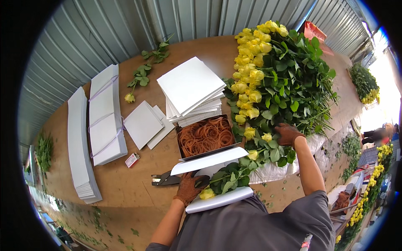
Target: The person wraps yellow roses in white paper at a workbench. They select flowers, fold paper around the stems, and secure the bundle with a stapler.
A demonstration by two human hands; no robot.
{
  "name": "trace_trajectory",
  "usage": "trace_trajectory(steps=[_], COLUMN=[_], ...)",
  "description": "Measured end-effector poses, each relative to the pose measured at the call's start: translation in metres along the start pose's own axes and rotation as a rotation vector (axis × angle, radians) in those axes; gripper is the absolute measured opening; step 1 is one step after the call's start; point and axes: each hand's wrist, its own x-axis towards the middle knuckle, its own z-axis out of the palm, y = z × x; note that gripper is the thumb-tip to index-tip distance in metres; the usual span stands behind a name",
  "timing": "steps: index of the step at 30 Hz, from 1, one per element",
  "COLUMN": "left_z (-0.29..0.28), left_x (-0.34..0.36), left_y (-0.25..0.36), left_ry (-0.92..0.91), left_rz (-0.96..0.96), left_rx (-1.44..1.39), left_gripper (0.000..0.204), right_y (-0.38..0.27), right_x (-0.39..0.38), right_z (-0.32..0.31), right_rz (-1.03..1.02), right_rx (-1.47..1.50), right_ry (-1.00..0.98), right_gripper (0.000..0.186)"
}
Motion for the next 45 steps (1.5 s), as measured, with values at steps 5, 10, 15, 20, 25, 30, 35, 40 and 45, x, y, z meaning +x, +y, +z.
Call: trace_trajectory(steps=[5,10,15,20,25,30,35,40,45], left_z=[0.002,-0.006,0.003,0.002,0.006,0.006,-0.006,0.001,-0.009], left_x=[0.000,-0.002,-0.001,-0.001,-0.005,-0.005,-0.004,-0.002,0.003], left_y=[-0.005,0.005,-0.004,0.001,-0.004,-0.006,0.005,0.003,0.015], left_ry=[-0.042,-0.079,-0.078,-0.036,-0.025,0.009,-0.019,0.001,-0.117], left_rz=[-0.035,-0.108,-0.089,-0.069,-0.064,-0.039,-0.040,-0.071,-0.197], left_rx=[-0.002,-0.068,-0.003,-0.010,-0.010,-0.045,0.011,-0.055,-0.143], left_gripper=[0.035,0.040,0.043,0.044,0.039,0.036,0.045,0.040,0.040], right_y=[-0.002,-0.014,-0.033,-0.050,-0.067,-0.102,-0.172,-0.155,-0.117], right_x=[-0.014,-0.072,-0.134,-0.148,-0.134,-0.111,-0.087,-0.084,-0.104], right_z=[-0.008,-0.078,-0.125,-0.123,-0.120,-0.095,-0.066,-0.057,-0.057], right_rz=[-0.095,-0.355,-0.567,-0.681,-0.744,-0.874,-0.886,-0.828,-0.679], right_rx=[0.186,0.600,0.419,0.733,0.840,0.894,0.779,0.808,0.802], right_ry=[0.340,0.847,1.071,1.041,0.836,0.596,0.351,0.313,0.232], right_gripper=[0.039,0.028,0.036,0.035,0.029,0.027,0.031,0.032,0.026])
